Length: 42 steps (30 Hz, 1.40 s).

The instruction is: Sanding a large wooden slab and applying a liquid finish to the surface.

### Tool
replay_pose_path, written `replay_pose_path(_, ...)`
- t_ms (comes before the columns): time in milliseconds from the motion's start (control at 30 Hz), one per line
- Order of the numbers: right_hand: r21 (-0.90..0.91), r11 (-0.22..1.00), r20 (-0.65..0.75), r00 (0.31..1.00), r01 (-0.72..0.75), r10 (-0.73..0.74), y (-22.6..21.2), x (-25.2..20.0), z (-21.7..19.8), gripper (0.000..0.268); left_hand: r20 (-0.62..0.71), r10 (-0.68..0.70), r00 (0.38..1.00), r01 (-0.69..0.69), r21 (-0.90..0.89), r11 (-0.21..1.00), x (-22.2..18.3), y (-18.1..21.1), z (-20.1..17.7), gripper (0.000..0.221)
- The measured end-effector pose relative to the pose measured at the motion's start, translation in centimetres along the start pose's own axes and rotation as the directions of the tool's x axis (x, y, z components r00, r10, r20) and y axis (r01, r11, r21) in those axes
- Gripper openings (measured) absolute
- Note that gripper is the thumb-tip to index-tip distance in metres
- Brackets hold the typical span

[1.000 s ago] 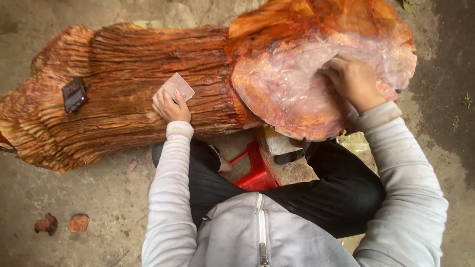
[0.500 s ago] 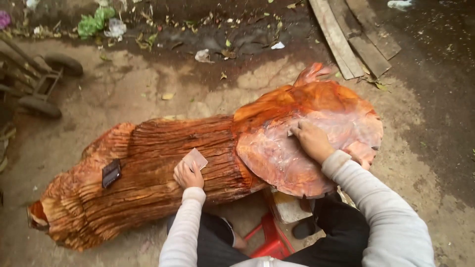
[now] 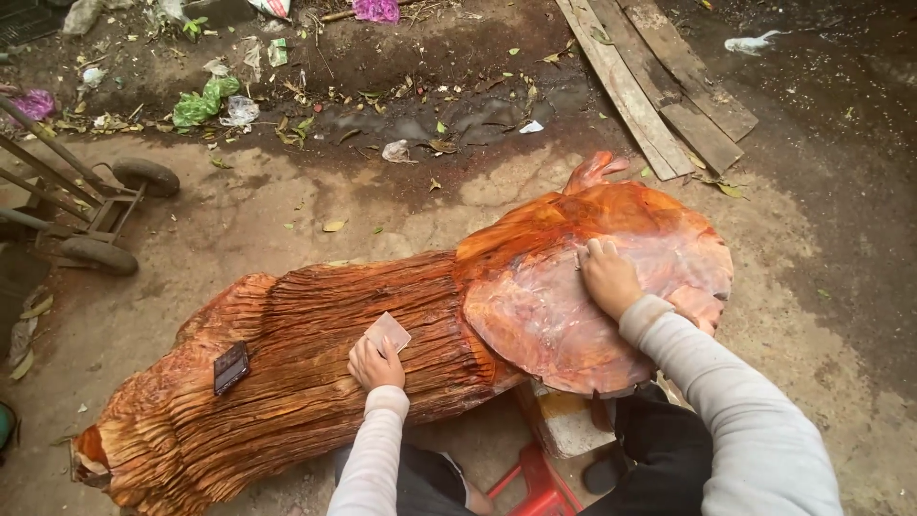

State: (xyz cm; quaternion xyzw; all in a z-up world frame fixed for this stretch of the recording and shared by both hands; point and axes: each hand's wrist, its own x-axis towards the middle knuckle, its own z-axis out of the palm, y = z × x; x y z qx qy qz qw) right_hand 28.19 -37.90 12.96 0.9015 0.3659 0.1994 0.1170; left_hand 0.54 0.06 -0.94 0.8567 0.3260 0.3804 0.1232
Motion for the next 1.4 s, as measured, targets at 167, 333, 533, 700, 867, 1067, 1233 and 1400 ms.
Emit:
replay_pose_path(167, 0.086, 0.965, 0.010, 0.968, 0.247, -0.249, -4.0, -0.7, -3.4, 0.018, 0.004, -0.005, 1.000, 0.005, -0.001, 1.000, -0.1, 0.1, 0.0, 0.034)
replay_pose_path(333, 0.179, 0.970, 0.032, 0.984, 0.165, -0.173, -1.6, -0.3, -2.7, 0.021, -0.006, -0.003, 1.000, 0.003, 0.000, 1.000, -0.2, -0.1, 0.3, 0.034)
replay_pose_path(533, -0.006, 1.000, 0.019, 1.000, 0.012, -0.012, -1.8, -1.0, 1.5, 0.021, 0.003, 0.000, 1.000, 0.000, 0.004, 1.000, -0.2, -0.3, 0.4, 0.035)
replay_pose_path(700, 0.057, 0.998, 0.068, 0.998, 0.003, -0.007, -1.5, -0.9, -1.2, 0.020, -0.003, 0.001, 1.000, -0.001, 0.013, 1.000, -0.2, -0.2, 0.3, 0.034)
replay_pose_path(867, 0.356, 0.917, -0.036, 0.983, 0.181, -0.180, -3.8, -2.4, -2.2, 0.030, -0.034, 0.018, 0.999, -0.018, 0.019, 1.000, -0.5, -0.4, 0.8, 0.035)
replay_pose_path(1067, 0.261, 0.959, -0.004, 0.993, 0.112, -0.115, -0.9, -1.2, -0.1, 0.028, -0.053, 0.041, 0.998, -0.041, 0.005, 0.999, -0.4, -0.8, 0.9, 0.034)
replay_pose_path(1233, 0.107, 0.994, -0.034, 0.999, 0.015, -0.012, -2.2, -1.7, 2.5, 0.018, -0.047, 0.036, 0.998, -0.037, -0.031, 0.999, 0.0, -0.3, 0.4, 0.035)
replay_pose_path(1400, 0.258, 0.948, -0.087, 0.981, 0.188, -0.171, -3.5, -1.2, -2.0, 0.024, -0.028, 0.029, 0.999, -0.029, 0.004, 1.000, -0.3, -0.6, 0.7, 0.036)
